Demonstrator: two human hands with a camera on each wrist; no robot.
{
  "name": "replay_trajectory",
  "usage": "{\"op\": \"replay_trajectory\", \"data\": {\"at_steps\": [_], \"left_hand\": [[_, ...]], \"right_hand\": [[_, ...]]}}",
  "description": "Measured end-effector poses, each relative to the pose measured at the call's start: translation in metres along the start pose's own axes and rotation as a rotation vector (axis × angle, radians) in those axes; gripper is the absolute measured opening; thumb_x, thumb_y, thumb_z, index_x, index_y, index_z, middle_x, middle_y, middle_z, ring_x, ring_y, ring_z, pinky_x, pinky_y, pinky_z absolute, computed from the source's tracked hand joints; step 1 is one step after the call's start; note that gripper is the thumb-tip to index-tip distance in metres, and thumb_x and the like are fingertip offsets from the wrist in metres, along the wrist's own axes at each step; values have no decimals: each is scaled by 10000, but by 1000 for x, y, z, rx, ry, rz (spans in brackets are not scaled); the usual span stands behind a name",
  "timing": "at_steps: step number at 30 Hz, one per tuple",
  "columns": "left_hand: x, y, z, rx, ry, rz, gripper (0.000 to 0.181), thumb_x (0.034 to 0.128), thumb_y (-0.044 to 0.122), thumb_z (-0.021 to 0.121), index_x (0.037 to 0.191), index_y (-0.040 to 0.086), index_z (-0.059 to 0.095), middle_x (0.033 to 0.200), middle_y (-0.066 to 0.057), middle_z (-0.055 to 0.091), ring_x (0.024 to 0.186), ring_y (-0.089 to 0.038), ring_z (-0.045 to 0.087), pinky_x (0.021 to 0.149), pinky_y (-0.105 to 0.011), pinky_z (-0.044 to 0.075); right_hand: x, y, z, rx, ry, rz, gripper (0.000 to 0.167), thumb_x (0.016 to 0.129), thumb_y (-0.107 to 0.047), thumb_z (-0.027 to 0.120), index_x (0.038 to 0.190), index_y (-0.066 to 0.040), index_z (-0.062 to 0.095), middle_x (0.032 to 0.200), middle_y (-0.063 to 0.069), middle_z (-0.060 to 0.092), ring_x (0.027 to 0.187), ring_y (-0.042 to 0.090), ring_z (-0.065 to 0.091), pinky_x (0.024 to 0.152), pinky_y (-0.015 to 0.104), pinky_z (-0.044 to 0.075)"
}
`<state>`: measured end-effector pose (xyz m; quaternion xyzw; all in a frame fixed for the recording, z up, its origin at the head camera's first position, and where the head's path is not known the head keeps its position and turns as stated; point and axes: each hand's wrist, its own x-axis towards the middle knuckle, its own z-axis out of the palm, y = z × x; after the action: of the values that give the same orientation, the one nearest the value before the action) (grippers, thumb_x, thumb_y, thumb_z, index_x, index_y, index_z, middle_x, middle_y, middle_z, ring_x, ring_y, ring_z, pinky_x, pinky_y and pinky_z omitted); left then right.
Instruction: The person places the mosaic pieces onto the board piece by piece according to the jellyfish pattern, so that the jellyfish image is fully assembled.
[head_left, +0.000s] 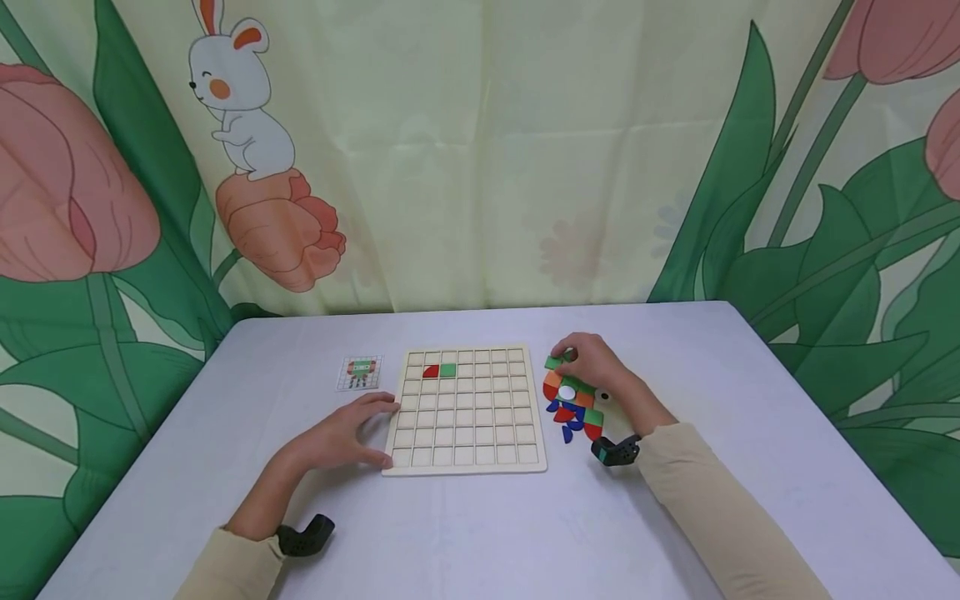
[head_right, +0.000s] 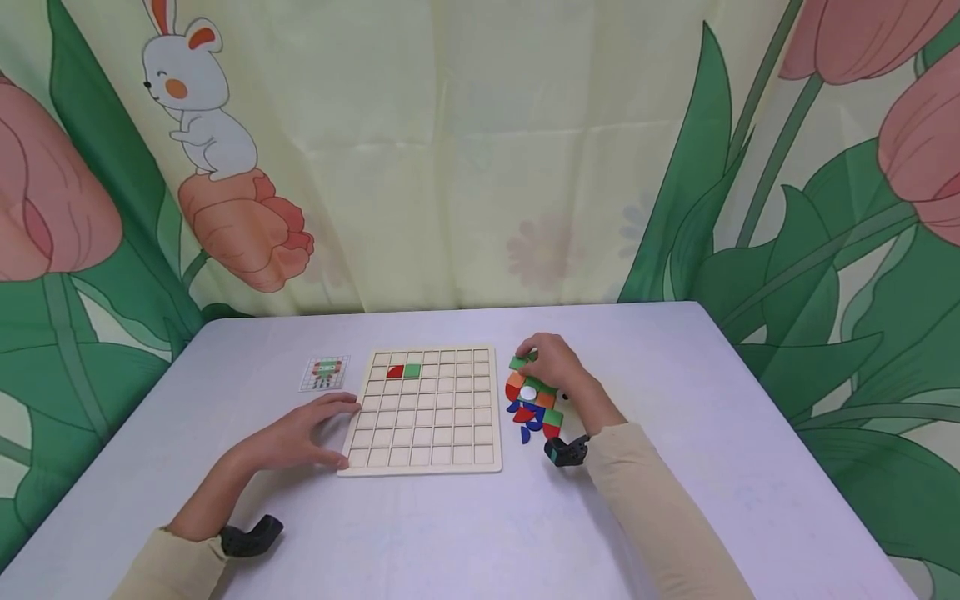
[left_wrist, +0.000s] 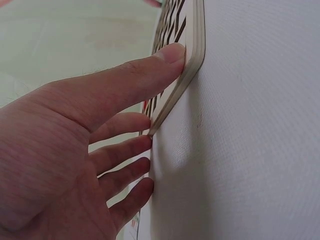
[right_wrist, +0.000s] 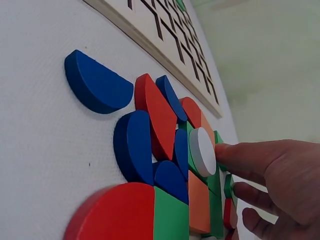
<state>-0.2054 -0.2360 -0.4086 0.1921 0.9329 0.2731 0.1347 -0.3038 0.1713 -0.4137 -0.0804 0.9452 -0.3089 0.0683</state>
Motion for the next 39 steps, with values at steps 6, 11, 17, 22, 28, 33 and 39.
{"op": "replay_trajectory", "data": {"at_steps": [6, 11, 17, 22, 28, 33, 39], "left_hand": [[0, 0, 1, 5, 2, 4, 841, 682, 379, 863, 1383, 82, 506, 1497, -135, 411, 1418, -371, 321, 1129, -575, 300], [1, -1, 0, 19, 5, 1, 838, 681, 378, 864, 1384, 94, 507, 1500, -124, 408, 1420, -363, 323, 1130, -569, 305], [1, -1, -2, 28, 6, 0, 829, 681, 373, 865, 1379, 96, 514, 1503, -117, 405, 1418, -356, 328, 1130, -561, 309], [1, 0, -1, 14, 4, 0, 837, 680, 375, 865, 1381, 89, 510, 1502, -127, 405, 1419, -366, 322, 1130, -572, 301], [1, -2, 0, 27, 8, 9, 833, 681, 390, 862, 1380, 98, 513, 1497, -117, 414, 1416, -357, 328, 1125, -566, 316], [2, -1, 1, 17, 10, 9, 832, 678, 389, 863, 1378, 102, 516, 1499, -117, 413, 1422, -359, 318, 1129, -569, 307], [1, -1, 1, 11, 4, -29, 841, 675, 390, 865, 1386, 113, 509, 1512, -107, 398, 1435, -359, 298, 1135, -576, 292]], "right_hand": [[0, -3, 1, -33, 15, -22, 271, 867, -135, 713, 1136, -102, 699, 1102, 116, 662, 931, 242, 546, 711, 259, 556], [0, -8, 0, -2, 53, -34, 228, 873, -158, 703, 1099, -126, 703, 1078, 95, 672, 913, 231, 552, 704, 250, 548], [0, -28, 5, 61, 72, -99, 188, 866, -185, 715, 1049, -144, 719, 1002, 56, 670, 880, 210, 533, 657, 236, 480], [4, -52, 17, 99, 40, -170, 149, 865, -162, 723, 1009, -129, 728, 988, 44, 685, 880, 207, 531, 648, 243, 462], [11, -73, 39, 116, 6, -230, 122, 846, -144, 741, 967, -125, 732, 931, 36, 684, 792, 170, 519, 660, 252, 435], [15, -82, 54, 133, -18, -289, 103, 845, -102, 733, 948, -93, 732, 898, 49, 683, 707, 135, 509, 642, 246, 433], [18, -95, 68, 74, -2, -304, 84, 847, -87, 722, 930, -87, 735, 971, 48, 689, 750, 148, 561, 691, 281, 484]]}}
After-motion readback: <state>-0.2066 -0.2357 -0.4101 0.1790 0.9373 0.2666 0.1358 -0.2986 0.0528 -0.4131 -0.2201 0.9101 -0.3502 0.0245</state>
